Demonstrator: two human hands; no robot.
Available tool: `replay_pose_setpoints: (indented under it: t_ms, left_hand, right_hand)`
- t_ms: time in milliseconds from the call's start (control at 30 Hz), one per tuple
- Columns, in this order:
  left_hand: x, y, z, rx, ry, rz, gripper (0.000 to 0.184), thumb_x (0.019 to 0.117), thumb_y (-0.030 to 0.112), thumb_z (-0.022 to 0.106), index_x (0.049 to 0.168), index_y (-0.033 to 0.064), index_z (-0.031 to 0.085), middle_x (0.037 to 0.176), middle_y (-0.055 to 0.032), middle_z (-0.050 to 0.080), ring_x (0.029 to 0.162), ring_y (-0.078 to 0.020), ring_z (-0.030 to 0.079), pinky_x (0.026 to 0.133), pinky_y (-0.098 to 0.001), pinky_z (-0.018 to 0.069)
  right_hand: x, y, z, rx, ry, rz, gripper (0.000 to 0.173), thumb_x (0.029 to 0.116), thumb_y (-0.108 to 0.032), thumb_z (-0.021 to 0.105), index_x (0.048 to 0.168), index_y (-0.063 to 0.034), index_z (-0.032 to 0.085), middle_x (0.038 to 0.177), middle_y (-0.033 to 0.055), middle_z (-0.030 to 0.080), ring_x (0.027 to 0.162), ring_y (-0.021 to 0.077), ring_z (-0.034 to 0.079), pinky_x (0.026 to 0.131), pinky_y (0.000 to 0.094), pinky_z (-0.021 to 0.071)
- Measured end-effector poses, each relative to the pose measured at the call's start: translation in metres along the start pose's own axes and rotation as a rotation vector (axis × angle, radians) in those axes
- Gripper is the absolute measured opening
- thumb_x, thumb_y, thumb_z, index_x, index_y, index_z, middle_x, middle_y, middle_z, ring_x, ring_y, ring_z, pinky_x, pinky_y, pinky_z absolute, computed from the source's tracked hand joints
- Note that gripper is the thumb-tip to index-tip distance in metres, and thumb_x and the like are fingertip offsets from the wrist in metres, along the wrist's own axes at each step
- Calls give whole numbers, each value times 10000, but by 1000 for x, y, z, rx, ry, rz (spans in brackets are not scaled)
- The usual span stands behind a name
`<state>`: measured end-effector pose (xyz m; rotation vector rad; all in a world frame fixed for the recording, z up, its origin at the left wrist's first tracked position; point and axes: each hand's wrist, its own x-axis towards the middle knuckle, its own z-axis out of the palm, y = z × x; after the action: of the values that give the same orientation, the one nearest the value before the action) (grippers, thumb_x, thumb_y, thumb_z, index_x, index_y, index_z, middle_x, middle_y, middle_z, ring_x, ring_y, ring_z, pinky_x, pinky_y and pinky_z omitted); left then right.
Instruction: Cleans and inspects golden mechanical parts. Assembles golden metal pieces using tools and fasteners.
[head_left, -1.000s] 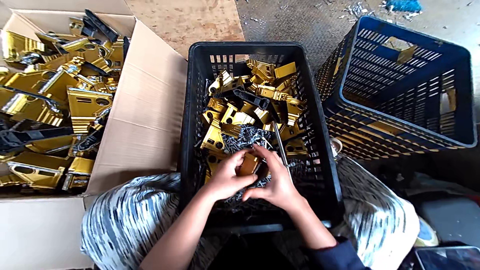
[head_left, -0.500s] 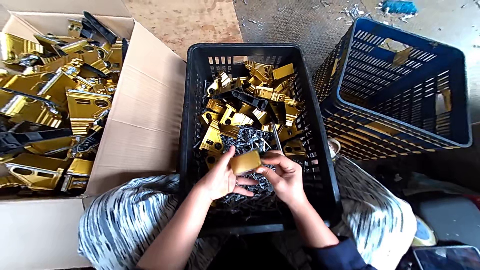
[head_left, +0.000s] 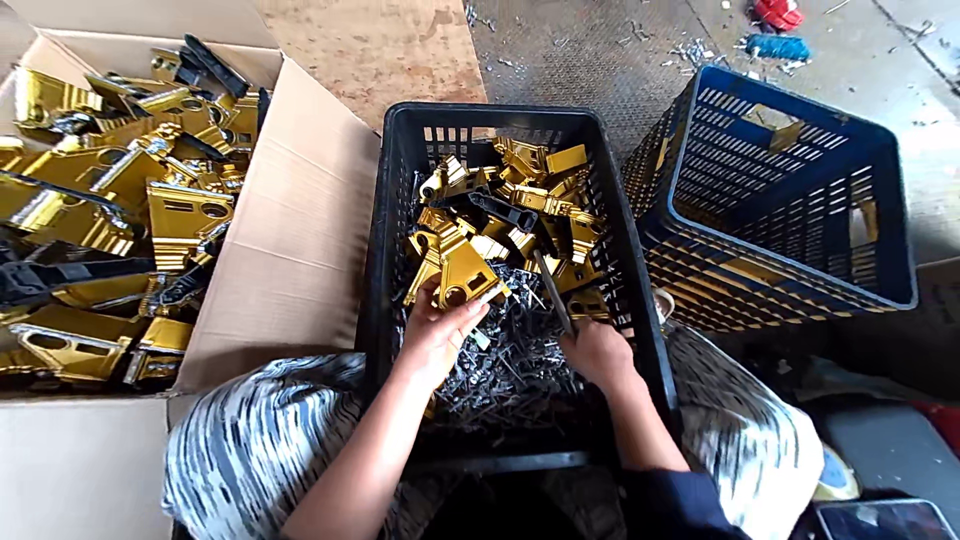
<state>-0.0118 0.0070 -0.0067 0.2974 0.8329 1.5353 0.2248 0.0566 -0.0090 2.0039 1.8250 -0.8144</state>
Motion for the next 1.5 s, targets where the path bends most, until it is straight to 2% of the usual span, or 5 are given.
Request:
replay_pose_setpoints:
  t_ms: [333,867,1000,1233,1500]
  left_hand:
    - [8,-14,-4,256,122,228,724,812,-95,735,1405,107,371,1257,-149,623,1098,-272,674,929,-449,591]
    - [-1,-14,-8,724,22,304,744,753,-34,786,1381,80,405,1052,-109,717,913,-190,731,790,-365,630]
    - [-5,-9,-3,1300,-333,593,614,754,55,806,1317,83,560,1137,-76,713,1005,-159,712,855,-397,617]
    - [-5,11,0,450,-283,154,919,790,359,861,1509,154,327,1372,-54,594,1167,-215,646,973,-428,573]
    - [-3,15,0,515,146,243,540,859,121,790,1314,65,504,1063,-72,653,890,-168,673,792,-350,595]
  right_hand:
    - [-66,-12,48,450,957,-767,433,1115,-366,302,1135,0,533,679,55,541,529,117,545,489,295,507]
    - [-34,-1,40,315,404,-248,413,1063,-262,492,1339,25,602,1232,283,639,1169,454,618,992,598,498]
    - [-30,-19,10,894,397,-570,748,970,-354,615,1588,-76,296,1224,116,668,859,149,685,728,341,591]
    - [-39,-69,-3,1676,-95,-880,176,954,-47,611,1073,-176,619,978,29,683,833,159,695,783,385,618]
    - [50,-54,0,243,211,-366,210,972,-149,646,1119,-84,781,1057,193,751,1010,398,711,880,650,538]
